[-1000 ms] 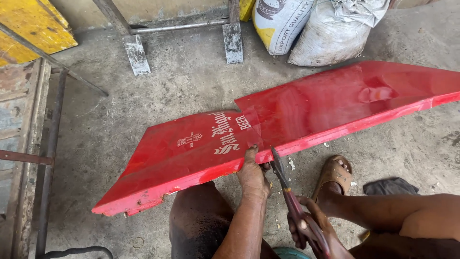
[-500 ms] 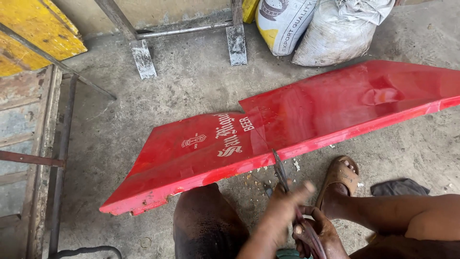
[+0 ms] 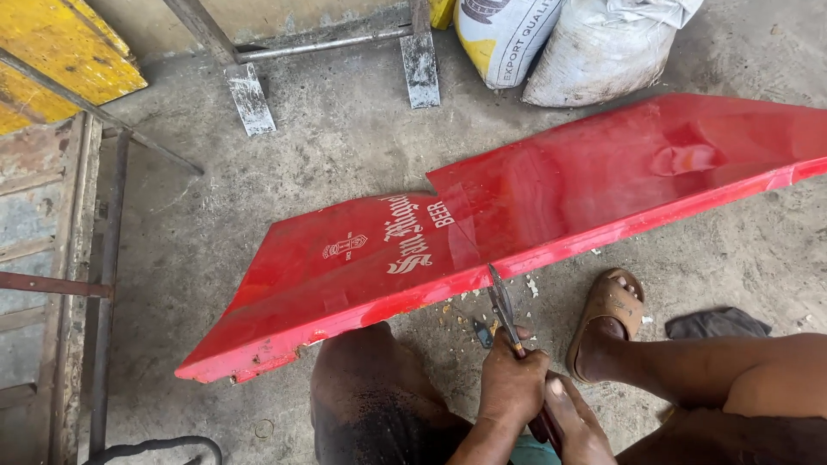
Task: Cutting a large red plastic sheet into two pieces using a pair of scissors while sitting on the floor.
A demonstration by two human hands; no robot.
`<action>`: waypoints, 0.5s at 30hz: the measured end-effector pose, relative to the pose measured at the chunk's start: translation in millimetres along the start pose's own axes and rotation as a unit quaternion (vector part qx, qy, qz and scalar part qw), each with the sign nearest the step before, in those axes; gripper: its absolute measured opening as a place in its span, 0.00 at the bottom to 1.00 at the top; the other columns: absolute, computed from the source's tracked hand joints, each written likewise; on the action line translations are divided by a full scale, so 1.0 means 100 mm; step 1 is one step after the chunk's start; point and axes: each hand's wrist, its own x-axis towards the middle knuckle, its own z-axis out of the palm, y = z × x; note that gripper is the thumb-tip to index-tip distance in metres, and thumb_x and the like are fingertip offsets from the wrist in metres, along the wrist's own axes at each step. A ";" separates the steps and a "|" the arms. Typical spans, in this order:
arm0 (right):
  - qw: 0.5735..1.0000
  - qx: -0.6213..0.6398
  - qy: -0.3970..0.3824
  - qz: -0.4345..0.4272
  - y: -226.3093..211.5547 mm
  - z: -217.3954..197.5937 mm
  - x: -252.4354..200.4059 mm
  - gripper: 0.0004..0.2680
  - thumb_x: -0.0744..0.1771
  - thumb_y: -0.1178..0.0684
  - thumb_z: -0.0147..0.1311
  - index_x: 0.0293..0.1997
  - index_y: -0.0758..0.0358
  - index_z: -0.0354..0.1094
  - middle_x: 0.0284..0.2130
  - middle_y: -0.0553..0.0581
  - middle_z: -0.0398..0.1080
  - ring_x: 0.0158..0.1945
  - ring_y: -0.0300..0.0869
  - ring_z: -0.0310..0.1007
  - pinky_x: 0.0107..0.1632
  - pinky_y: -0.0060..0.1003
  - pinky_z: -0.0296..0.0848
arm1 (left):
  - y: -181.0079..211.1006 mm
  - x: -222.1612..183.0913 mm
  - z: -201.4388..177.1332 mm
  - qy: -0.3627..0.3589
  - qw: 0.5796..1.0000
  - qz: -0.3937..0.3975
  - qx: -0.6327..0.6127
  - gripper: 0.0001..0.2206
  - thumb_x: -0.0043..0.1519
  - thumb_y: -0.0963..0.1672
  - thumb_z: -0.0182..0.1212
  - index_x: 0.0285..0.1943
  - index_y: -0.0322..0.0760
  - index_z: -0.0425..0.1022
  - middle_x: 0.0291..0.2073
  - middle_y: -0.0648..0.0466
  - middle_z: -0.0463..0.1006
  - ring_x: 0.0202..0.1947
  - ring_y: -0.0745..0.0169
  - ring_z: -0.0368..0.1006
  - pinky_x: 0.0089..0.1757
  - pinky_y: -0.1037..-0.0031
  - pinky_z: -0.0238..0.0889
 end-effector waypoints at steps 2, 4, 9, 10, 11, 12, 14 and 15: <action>0.999 0.035 0.041 0.003 0.01 0.11 0.04 0.19 0.70 0.55 0.44 0.68 0.79 0.62 0.55 0.83 0.73 0.58 0.63 0.74 0.63 0.53 0.68 | 0.06 0.01 -0.05 -0.028 0.999 -0.043 0.019 0.18 0.63 0.45 0.62 0.62 0.48 0.68 0.36 0.56 0.76 0.32 0.69 0.75 0.37 0.74 0.71; 0.999 -0.027 -0.005 -0.042 0.24 -0.16 0.32 0.20 0.69 0.51 0.47 0.66 0.76 0.65 0.41 0.77 0.73 0.43 0.57 0.72 0.47 0.49 0.65 | 0.27 -0.05 -0.12 -0.031 0.998 -0.046 -0.029 0.29 0.61 0.53 0.59 0.70 0.45 0.58 0.54 0.48 0.70 0.51 0.54 0.70 0.51 0.61 0.66; 0.999 0.018 -0.007 -0.046 0.31 -0.39 0.50 0.19 0.70 0.51 0.46 0.66 0.73 0.68 0.38 0.85 0.79 0.38 0.64 0.77 0.41 0.52 0.71 | 0.83 0.17 -0.38 0.107 0.959 -0.056 -0.257 0.28 0.54 0.60 0.60 0.55 0.42 0.71 0.52 0.51 0.74 0.58 0.53 0.68 0.55 0.59 0.61; 0.994 0.059 -0.088 -0.030 0.44 -0.56 0.68 0.26 0.67 0.42 0.48 0.68 0.74 0.63 0.41 0.85 0.78 0.37 0.64 0.78 0.38 0.51 0.73 | 0.91 0.25 -0.45 0.135 0.929 -0.107 -0.326 0.28 0.55 0.59 0.63 0.52 0.39 0.70 0.42 0.53 0.72 0.46 0.58 0.69 0.50 0.63 0.63; 0.981 0.097 -0.170 -0.012 0.56 -0.73 0.88 0.33 0.64 0.33 0.50 0.70 0.76 0.59 0.44 0.84 0.77 0.37 0.64 0.80 0.34 0.49 0.75 | 0.99 0.34 -0.52 0.163 0.891 -0.156 -0.394 0.28 0.56 0.59 0.65 0.50 0.36 0.68 0.32 0.55 0.71 0.34 0.62 0.69 0.45 0.66 0.65; 0.981 0.096 -0.169 -0.013 0.49 -0.76 0.77 0.33 0.64 0.33 0.50 0.70 0.76 0.59 0.44 0.84 0.77 0.37 0.64 0.80 0.34 0.49 0.75 | 0.91 0.44 -0.49 0.162 0.890 -0.156 -0.395 0.28 0.56 0.59 0.65 0.50 0.36 0.68 0.32 0.55 0.71 0.34 0.62 0.69 0.45 0.66 0.65; 0.966 0.097 -0.221 -0.090 0.38 -0.80 0.51 0.23 0.63 0.64 0.45 0.68 0.79 0.61 0.47 0.89 0.78 0.40 0.67 0.83 0.44 0.57 0.83 | 0.72 0.63 -0.45 0.188 0.873 -0.109 -0.436 0.16 0.60 0.50 0.72 0.45 0.34 0.82 0.25 0.55 0.72 0.24 0.65 0.69 0.29 0.77 0.67; 0.967 0.096 -0.219 -0.091 0.33 -0.77 0.47 0.23 0.63 0.64 0.45 0.68 0.79 0.61 0.47 0.89 0.78 0.40 0.67 0.83 0.44 0.57 0.83 | 0.72 0.64 -0.45 0.186 0.874 -0.109 -0.436 0.16 0.60 0.50 0.72 0.45 0.34 0.82 0.25 0.55 0.72 0.24 0.65 0.69 0.29 0.77 0.67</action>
